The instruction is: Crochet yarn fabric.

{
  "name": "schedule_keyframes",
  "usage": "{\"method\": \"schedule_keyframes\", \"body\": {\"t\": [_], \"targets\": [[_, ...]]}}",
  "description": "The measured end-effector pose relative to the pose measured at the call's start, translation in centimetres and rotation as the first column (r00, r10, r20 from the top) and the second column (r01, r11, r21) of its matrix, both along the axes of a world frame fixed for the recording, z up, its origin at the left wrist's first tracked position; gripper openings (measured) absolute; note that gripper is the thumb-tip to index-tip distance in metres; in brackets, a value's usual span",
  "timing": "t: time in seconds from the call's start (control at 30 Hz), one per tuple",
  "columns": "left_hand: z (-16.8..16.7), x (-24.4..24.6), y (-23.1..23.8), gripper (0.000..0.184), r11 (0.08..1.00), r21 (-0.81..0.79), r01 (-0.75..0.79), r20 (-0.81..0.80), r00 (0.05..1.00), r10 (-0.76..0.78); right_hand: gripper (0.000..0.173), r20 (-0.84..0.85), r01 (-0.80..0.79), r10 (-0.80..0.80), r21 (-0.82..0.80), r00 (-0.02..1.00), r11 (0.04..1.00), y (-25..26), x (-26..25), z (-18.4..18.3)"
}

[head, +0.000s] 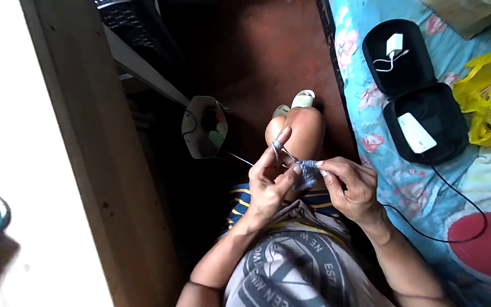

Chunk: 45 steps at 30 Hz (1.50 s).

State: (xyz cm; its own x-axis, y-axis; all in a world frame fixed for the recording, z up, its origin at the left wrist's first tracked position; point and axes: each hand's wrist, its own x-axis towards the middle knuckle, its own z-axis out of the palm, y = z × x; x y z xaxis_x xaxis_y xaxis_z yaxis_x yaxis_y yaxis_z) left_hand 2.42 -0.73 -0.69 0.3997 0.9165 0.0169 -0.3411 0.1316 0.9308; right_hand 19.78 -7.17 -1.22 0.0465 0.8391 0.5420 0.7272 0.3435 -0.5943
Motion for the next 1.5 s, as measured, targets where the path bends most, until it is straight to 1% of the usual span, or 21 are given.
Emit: {"method": "schedule_keyframes", "body": {"t": [0.07, 0.17, 0.27, 0.33, 0.4, 0.43, 0.47, 0.5, 0.53, 0.57, 0.6, 0.63, 0.67, 0.7, 0.83, 0.9, 1.03, 1.13, 1.2, 1.3, 1.5], "targets": [[0.0, -0.3, 0.2, 0.062, 0.999, -0.019, 0.034, 0.025, 0.999, -0.033, 0.016, 0.07, -0.016, 0.014, 0.018, 0.997, 1.0, -0.1, 0.4, 0.1], [0.1, -0.7, 0.7, 0.059, 0.997, -0.045, 0.056, 0.039, 0.998, -0.055, 0.02, 0.121, -0.042, 0.04, 0.013, 0.992, 0.999, -0.1, 0.8, 0.1], [0.2, -1.0, 1.1, 0.056, 0.99, -0.124, 0.073, 0.059, 0.996, -0.066, 0.023, 0.142, -0.065, 0.064, 0.003, 0.988, 0.998, -0.1, 1.2, 0.1], [0.1, -1.2, 1.4, 0.058, 0.985, -0.141, 0.097, 0.054, 0.994, -0.09, 0.023, 0.128, -0.085, 0.085, -0.013, 0.988, 0.996, 0.0, 1.3, 0.1], [0.1, -1.1, 1.3, 0.063, 0.988, -0.111, 0.109, 0.028, 0.994, -0.106, 0.022, 0.066, -0.095, 0.098, -0.042, 0.993, 0.995, 0.0, 1.0, 0.1], [0.0, -0.9, 1.0, 0.065, 0.992, -0.078, 0.101, -0.006, 0.995, -0.102, 0.022, -0.01, -0.103, 0.103, -0.071, 0.995, 0.992, 0.1, 0.6, 0.2], [0.0, -0.6, 0.7, 0.066, 0.995, -0.052, 0.088, -0.036, 0.995, -0.09, 0.021, -0.139, -0.124, 0.107, -0.123, 0.985, 0.985, 0.0, 0.2, 0.3], [0.0, -0.4, 0.2, 0.065, 0.997, -0.038, 0.073, -0.042, 0.996, -0.075, 0.021, -0.316, -0.167, 0.101, -0.19, 0.944, 0.968, -0.1, -0.3, 0.6], [0.0, -0.2, -0.1, 0.065, 0.998, -0.024, 0.063, -0.032, 0.997, -0.064, 0.022, -0.519, -0.229, 0.067, -0.255, 0.852, 0.939, -0.1, -0.8, 1.0], [-0.1, 0.0, -0.4, 0.064, 0.999, -0.004, 0.049, -0.021, 0.999, -0.049, 0.026, -0.703, -0.289, -0.014, -0.311, 0.711, 0.906, -0.1, -1.2, 1.3], [-0.2, 0.2, -0.5, 0.062, 0.999, 0.012, 0.032, -0.023, 0.999, -0.032, 0.029, -0.834, -0.341, -0.11, -0.337, 0.541, 0.877, 0.0, -1.5, 1.4], [-0.4, 0.3, -0.4, 0.061, 1.0, 0.024, 0.02, -0.043, 0.999, -0.019, 0.031, -0.897, -0.381, -0.187, -0.35, 0.401, 0.856, 0.2, -1.8, 1.3], [-0.7, 0.4, -0.2, 0.06, 1.0, 0.021, 0.016, -0.077, 0.997, -0.014, 0.033, -0.914, -0.39, -0.239, -0.362, 0.329, 0.847, 0.3, -1.9, 0.9], [-1.0, 0.5, 0.3, 0.059, 1.0, 0.01, 0.027, -0.121, 0.992, -0.025, 0.035, -0.904, -0.364, -0.266, -0.384, 0.334, 0.848, 0.3, -2.0, 0.3], [-3.5, 0.7, 1.9, 0.053, 0.998, -0.024, 0.053, -0.316, 0.947, -0.058, 0.037, -0.696, -0.135, -0.308, -0.504, 0.649, 0.853, 0.6, -2.1, -3.4], [-4.3, 0.9, 2.2, 0.052, 0.999, 0.015, 0.033, -0.391, 0.92, -0.024, 0.037, -0.583, -0.068, -0.283, -0.506, 0.762, 0.86, 0.8, -2.1, -4.7], [-4.9, 1.2, 2.6, 0.053, 0.998, 0.07, -0.006, -0.448, 0.893, 0.036, 0.035, -0.438, -0.011, -0.213, -0.455, 0.873, 0.891, 1.5, -1.8, -5.7], [-5.1, 1.3, 2.9, 0.056, 0.999, 0.029, -0.041, -0.44, 0.897, 0.049, 0.033, -0.217, 0.041, -0.134, -0.384, 0.967, 0.922, 1.8, -0.8, -5.9], [-5.3, 1.4, 3.0, 0.056, 0.998, 0.001, -0.069, -0.425, 0.903, 0.063, 0.035, -0.069, 0.063, -0.091, -0.337, 0.994, 0.939, 2.0, -0.2, -5.9], [-5.5, 1.5, 2.9, 0.057, 0.996, 0.002, -0.093, -0.428, 0.9, 0.085, 0.038, 0.094, 0.075, -0.048, -0.309, 0.994, 0.948, 2.2, 0.3, -5.5], [-5.8, 2.0, 2.6, 0.056, 0.986, 0.128, -0.104, -0.511, 0.845, 0.156, 0.041, 0.241, 0.1, -0.03, -0.286, 0.97, 0.953, 2.5, 0.4, -4.8]]}}
